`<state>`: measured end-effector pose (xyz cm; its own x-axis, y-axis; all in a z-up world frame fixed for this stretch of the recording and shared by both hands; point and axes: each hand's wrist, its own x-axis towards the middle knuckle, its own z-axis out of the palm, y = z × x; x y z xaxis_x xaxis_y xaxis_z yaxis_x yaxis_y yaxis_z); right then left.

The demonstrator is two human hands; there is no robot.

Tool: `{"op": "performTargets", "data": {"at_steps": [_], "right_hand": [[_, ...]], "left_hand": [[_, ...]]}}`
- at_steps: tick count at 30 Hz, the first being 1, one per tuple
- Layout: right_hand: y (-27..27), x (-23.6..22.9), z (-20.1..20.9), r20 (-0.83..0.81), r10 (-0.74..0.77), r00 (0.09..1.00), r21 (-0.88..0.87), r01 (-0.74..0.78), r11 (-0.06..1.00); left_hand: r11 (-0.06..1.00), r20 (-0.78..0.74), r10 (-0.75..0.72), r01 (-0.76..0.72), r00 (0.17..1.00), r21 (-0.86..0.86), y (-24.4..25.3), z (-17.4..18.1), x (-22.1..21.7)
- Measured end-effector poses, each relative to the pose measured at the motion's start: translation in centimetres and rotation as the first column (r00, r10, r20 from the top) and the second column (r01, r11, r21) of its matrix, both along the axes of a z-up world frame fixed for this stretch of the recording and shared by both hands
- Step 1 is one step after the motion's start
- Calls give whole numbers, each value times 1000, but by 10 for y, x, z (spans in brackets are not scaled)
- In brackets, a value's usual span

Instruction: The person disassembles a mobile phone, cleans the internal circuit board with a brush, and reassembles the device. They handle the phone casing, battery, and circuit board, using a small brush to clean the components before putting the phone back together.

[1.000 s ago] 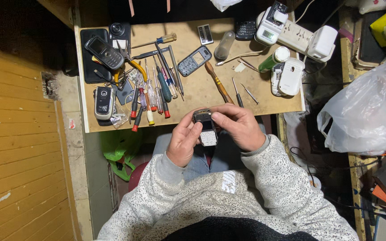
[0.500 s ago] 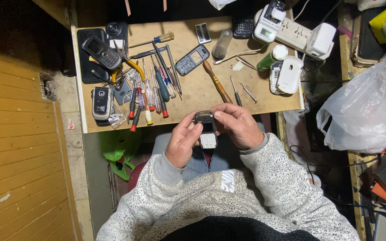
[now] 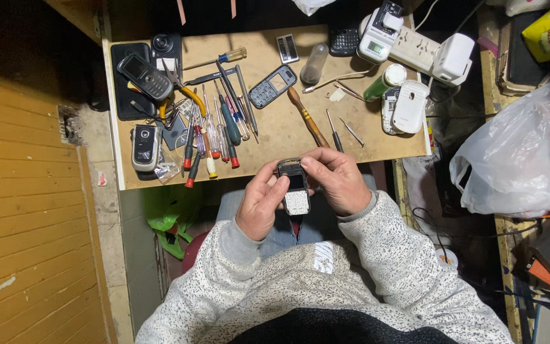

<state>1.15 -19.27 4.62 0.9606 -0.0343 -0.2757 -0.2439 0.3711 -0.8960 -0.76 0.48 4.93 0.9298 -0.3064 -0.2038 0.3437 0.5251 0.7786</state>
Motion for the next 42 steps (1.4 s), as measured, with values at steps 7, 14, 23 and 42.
{"op": "performTargets", "data": {"at_steps": [7,14,23,42], "right_hand": [[2,3,-2,-9,-20,1000,-22,20,1000],[-1,2,1,15,-25,1000,-38,26,999],[12,-18,53,471,191,861,-716,247,653],[15,-24,67,438,241,866,-742,197,640]], "left_hand": [[998,-25,-3,4,1000,57,-2,20,4],[998,-27,17,-15,1000,57,-2,13,6],[984,-8,107,-105,994,142,-2,16,11],[990,-115,134,-138,984,-29,-3,-9,12]]}}
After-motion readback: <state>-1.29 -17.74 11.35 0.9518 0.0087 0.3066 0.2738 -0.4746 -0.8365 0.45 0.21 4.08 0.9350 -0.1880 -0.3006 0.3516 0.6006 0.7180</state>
